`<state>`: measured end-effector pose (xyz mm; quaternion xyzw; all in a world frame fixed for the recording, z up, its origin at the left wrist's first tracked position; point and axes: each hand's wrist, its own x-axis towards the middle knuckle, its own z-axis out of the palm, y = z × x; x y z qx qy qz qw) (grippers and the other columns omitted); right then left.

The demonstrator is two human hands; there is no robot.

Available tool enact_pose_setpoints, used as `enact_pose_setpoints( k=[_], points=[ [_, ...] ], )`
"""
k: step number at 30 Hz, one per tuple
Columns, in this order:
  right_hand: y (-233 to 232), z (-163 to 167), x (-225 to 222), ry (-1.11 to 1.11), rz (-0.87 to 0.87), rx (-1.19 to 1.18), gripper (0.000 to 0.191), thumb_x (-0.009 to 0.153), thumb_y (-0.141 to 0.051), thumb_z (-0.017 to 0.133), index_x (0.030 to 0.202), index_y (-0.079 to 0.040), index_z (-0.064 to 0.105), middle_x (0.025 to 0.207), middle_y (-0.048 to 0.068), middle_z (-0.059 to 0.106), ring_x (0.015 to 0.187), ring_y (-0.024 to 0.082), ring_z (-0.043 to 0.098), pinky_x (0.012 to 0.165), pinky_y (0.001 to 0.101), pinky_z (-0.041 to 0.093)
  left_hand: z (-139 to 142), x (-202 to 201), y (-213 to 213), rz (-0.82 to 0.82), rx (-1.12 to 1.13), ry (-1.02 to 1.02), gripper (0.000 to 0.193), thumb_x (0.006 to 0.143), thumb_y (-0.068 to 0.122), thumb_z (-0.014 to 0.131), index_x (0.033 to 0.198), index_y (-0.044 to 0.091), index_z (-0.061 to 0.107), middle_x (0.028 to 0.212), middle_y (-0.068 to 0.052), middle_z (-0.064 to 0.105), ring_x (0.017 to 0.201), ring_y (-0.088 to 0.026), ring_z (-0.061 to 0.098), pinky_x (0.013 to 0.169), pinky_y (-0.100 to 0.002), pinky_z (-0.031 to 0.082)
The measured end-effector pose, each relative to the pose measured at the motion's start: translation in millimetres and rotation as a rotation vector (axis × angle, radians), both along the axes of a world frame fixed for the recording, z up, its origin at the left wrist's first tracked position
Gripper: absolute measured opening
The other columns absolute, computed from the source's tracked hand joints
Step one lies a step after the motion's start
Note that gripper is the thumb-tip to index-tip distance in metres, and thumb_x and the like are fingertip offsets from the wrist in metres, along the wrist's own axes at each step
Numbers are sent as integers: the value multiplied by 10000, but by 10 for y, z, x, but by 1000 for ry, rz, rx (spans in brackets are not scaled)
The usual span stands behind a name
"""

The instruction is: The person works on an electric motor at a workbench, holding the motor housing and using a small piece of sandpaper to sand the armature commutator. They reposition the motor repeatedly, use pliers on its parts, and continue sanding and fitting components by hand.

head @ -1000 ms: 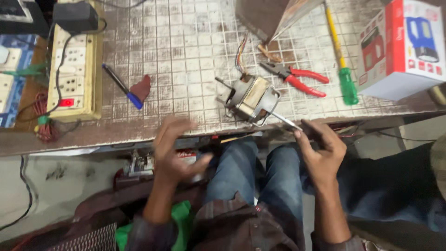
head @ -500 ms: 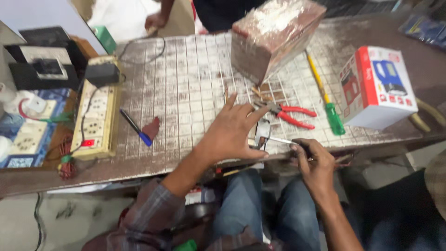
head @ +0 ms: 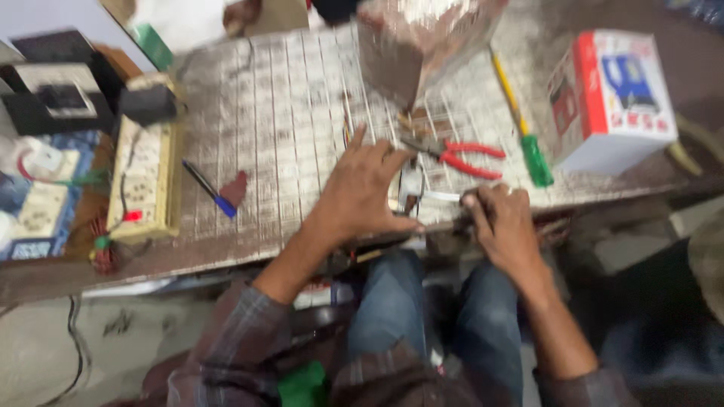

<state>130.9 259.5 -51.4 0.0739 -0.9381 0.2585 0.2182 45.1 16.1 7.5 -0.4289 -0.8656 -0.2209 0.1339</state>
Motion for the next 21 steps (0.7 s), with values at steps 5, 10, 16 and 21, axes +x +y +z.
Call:
enact_pose_setpoints(
  k=[5, 10, 16, 21],
  points=[
    [99, 252, -11, -125, 242, 107, 463, 730, -19, 694, 1189, 46, 689, 1054, 267, 677, 957, 468, 623, 800, 518, 501, -35, 27, 2, 14, -16, 4, 1046, 508, 599, 956, 1305, 35, 581, 1051, -181, 586, 1058, -386, 635, 1219, -584, 231],
    [110, 467, -137, -332, 215, 275, 287, 777, -57, 749, 1060, -12, 722, 909, 212, 715, 866, 418, 692, 761, 501, 539, -32, 30, 36, 34, -21, 9, 1015, 511, 566, 971, 1283, 41, 571, 1039, -174, 573, 1038, -370, 635, 1224, -575, 228],
    [5, 436, -102, -139, 136, 243, 180, 850, -126, 761, 1000, -29, 738, 910, 209, 722, 820, 423, 683, 734, 508, 537, -21, 38, 39, 34, -2, 17, 981, 534, 532, 981, 1280, 45, 571, 1026, -160, 565, 1021, -365, 626, 1230, -570, 228],
    [53, 438, -75, -187, 175, 245, 193, 851, -84, 724, 1031, -14, 722, 909, 211, 706, 824, 436, 674, 712, 528, 517, -30, 55, 19, 37, 7, -1, 994, 519, 538, 983, 1281, 49, 571, 1021, -152, 563, 1033, -366, 619, 1236, -567, 229]
  ],
)
